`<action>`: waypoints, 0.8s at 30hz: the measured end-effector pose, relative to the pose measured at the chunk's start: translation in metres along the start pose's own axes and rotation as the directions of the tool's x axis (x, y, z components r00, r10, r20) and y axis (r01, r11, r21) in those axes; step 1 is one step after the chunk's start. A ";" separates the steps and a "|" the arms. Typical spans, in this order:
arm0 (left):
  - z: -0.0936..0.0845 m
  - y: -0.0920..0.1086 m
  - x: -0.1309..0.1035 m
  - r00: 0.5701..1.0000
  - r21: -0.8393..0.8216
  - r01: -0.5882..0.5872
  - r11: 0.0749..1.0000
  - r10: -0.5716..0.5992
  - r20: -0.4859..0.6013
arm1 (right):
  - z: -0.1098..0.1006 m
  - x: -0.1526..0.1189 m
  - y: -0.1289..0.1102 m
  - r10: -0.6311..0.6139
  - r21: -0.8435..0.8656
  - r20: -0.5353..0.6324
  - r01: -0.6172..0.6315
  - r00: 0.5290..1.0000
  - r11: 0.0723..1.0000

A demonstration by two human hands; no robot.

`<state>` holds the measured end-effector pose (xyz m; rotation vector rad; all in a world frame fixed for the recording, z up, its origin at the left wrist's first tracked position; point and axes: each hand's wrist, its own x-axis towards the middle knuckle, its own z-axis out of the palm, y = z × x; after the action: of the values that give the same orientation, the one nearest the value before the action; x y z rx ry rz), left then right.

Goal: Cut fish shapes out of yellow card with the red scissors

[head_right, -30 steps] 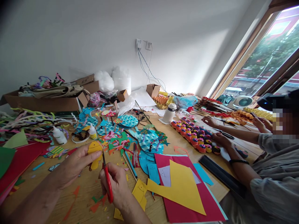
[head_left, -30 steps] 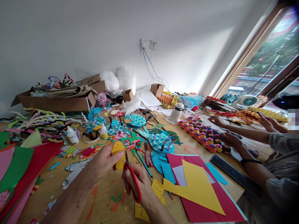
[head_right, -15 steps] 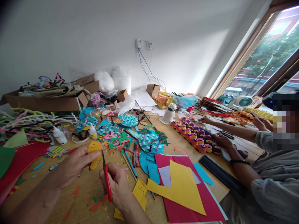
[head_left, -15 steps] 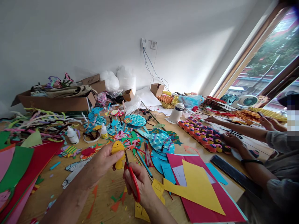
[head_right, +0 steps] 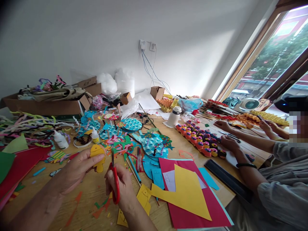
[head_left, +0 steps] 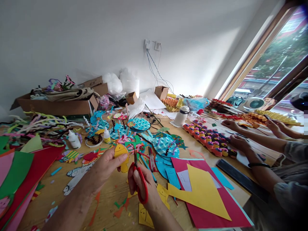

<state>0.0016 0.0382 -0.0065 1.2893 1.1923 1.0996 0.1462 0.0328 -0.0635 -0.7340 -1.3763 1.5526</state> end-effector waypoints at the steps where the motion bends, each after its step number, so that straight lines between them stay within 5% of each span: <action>1: 0.000 -0.001 0.000 1.000 0.012 -0.005 1.000 0.005 -0.005 | 0.000 0.000 -0.001 -0.004 0.011 -0.011 0.004 1.000 1.000; 10: 0.013 0.002 0.005 1.000 0.059 0.025 0.998 -0.026 0.011 | 0.000 0.005 -0.002 -0.006 0.194 -0.205 0.046 0.979 0.980; 24: 0.011 -0.008 0.012 0.995 0.196 -0.032 0.980 0.012 0.104 | -0.005 0.007 0.002 -0.091 0.131 -0.342 0.144 0.935 0.981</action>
<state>0.0136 0.0492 -0.0159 1.4956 1.2359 0.9365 0.1470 0.0413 -0.0653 -0.7646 -1.0174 1.3497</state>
